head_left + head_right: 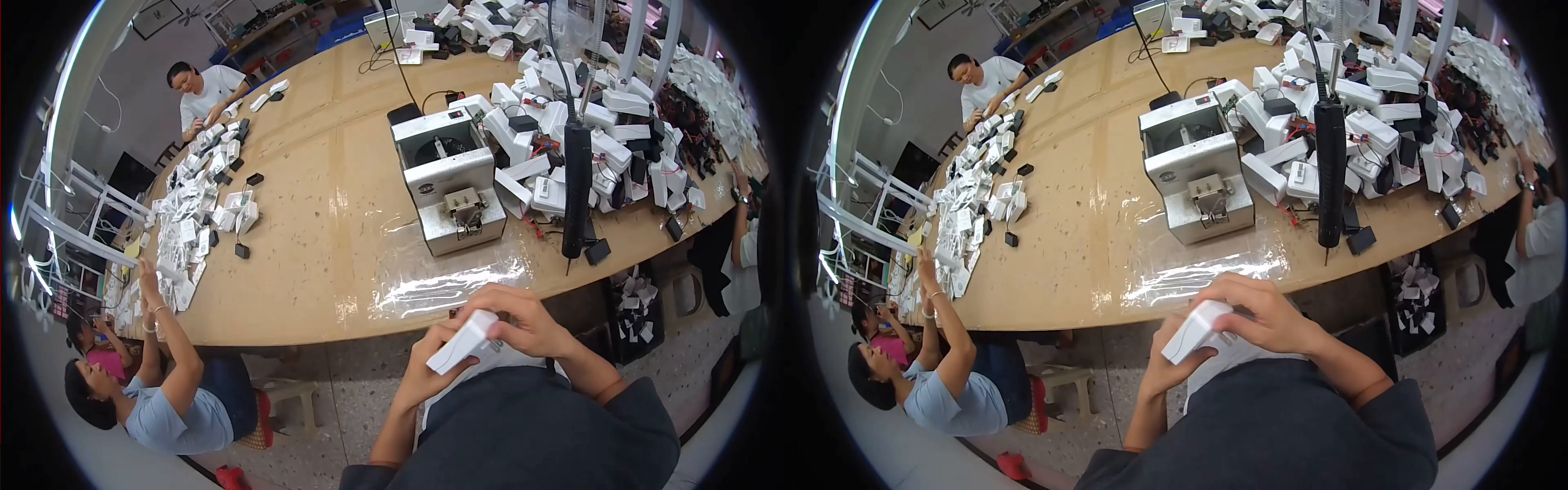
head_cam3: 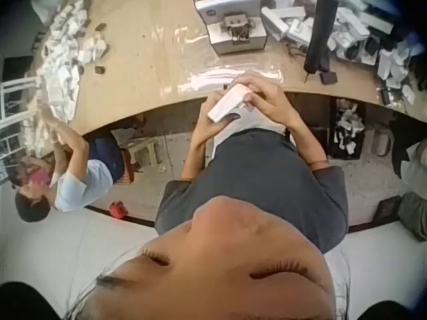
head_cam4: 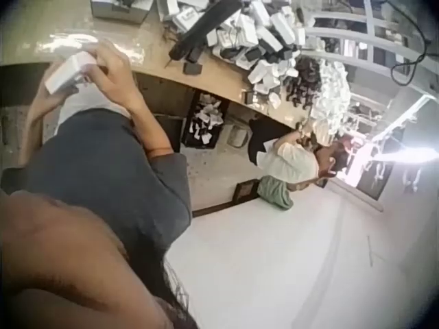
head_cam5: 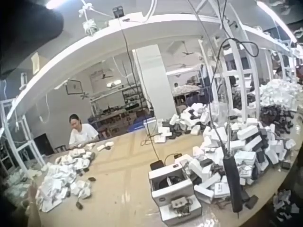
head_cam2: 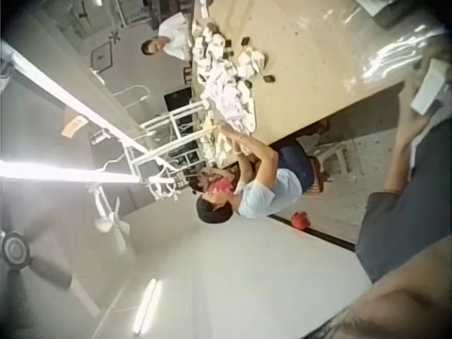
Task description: Assembling small electronic components into plastic housings using an electric screwdriver.
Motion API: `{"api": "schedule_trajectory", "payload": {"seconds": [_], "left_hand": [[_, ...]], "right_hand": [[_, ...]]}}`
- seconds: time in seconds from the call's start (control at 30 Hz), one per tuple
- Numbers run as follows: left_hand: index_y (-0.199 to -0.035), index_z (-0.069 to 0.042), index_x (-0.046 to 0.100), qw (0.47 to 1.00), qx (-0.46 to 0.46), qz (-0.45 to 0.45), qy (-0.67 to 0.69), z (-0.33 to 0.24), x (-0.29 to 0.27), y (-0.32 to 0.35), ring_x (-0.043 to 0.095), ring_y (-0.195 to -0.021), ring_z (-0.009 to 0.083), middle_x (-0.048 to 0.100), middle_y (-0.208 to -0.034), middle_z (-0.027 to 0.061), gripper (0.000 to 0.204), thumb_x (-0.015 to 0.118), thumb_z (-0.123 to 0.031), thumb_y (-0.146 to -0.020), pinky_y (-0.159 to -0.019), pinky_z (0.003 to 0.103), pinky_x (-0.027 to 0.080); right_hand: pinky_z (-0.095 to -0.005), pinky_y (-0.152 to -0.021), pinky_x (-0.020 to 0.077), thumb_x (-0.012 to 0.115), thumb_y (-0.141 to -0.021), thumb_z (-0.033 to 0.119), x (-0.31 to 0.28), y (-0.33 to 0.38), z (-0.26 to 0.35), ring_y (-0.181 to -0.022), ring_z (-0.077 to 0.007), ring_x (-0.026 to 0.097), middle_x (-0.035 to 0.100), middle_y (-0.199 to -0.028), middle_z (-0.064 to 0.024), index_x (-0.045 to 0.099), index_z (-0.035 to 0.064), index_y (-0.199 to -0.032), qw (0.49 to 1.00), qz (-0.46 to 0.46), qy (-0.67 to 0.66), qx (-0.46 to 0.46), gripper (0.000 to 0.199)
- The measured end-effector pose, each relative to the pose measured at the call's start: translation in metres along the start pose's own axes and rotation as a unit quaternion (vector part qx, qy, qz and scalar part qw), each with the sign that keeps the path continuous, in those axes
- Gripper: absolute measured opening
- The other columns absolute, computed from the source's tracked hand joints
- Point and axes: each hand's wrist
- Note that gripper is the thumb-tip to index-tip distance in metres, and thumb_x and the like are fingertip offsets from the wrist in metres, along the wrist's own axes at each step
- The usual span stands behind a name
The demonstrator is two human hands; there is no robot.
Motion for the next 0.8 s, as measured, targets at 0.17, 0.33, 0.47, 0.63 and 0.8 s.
{"api": "schedule_trajectory", "payload": {"seconds": [0.17, 0.33, 0.47, 0.63, 0.8], "left_hand": [[-0.133, -0.004, 0.051, 0.99, 0.079, -0.112, 0.024, -0.016, -0.002, -0.008, 0.058, -0.114, 0.0248, 0.058, -0.124, 0.017, 0.065, 0.081, -0.006, -0.076, -0.094, 0.035, 0.046], [-0.126, -0.007, 0.06, 0.983, 0.119, 0.083, -0.116, -0.006, -0.011, -0.048, 0.05, -0.128, 0.0262, 0.05, -0.134, 0.0172, 0.05, 0.072, -0.003, -0.079, -0.104, 0.037, 0.042], [-0.119, 0.0, 0.057, 0.955, -0.051, 0.135, 0.261, 0.014, -0.016, -0.039, 0.06, -0.114, 0.0202, 0.061, -0.118, 0.0104, 0.029, 0.067, -0.008, -0.092, -0.096, 0.032, 0.046], [-0.129, -0.001, 0.056, 0.995, -0.01, 0.096, 0.021, -0.014, -0.046, -0.052, 0.053, -0.079, 0.0083, 0.063, -0.102, 0.0044, 0.037, 0.06, -0.004, -0.092, -0.068, 0.024, 0.045], [-0.127, -0.006, 0.059, 0.977, 0.005, 0.097, -0.19, -0.048, -0.048, -0.075, 0.067, -0.086, 0.017, 0.067, -0.099, 0.0088, 0.044, 0.067, 0.0, -0.084, -0.074, 0.03, 0.051]], "right_hand": [[-0.0415, -0.088, 0.0492, 0.074, -0.084, 0.025, -0.012, 0.007, 0.018, -0.097, -0.03, 0.062, 0.064, -0.093, -0.01, 0.064, 0.0001, -0.095, 0.98, 0.122, -0.101, -0.117, 0.028], [-0.0398, -0.081, 0.0508, 0.073, -0.086, 0.024, -0.013, 0.007, 0.018, -0.091, -0.0286, 0.066, 0.066, -0.086, -0.0066, 0.067, 0.0021, -0.089, 0.976, 0.136, -0.128, -0.116, 0.023], [-0.0378, -0.079, 0.0508, 0.076, -0.083, 0.024, -0.034, 0.011, 0.019, -0.09, -0.0277, 0.065, 0.066, -0.085, -0.0061, 0.068, 0.0021, -0.088, 0.981, 0.129, -0.113, -0.092, 0.023], [-0.0365, -0.076, 0.0471, 0.078, -0.082, 0.02, -0.041, 0.017, 0.014, -0.084, -0.0247, 0.059, 0.059, -0.084, -0.0045, 0.069, 0.0064, -0.089, 0.982, 0.113, 0.14, -0.063, 0.018], [-0.0354, -0.078, 0.0457, 0.077, -0.083, 0.023, -0.017, 0.026, -0.024, -0.087, -0.0238, 0.057, 0.057, -0.086, -0.0039, 0.068, 0.007, -0.088, 0.951, 0.083, 0.288, -0.07, 0.019]]}}
Point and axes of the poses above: each hand's wrist, its own y-axis away from the middle knuckle, its own x-axis out of the palm, z = x × y
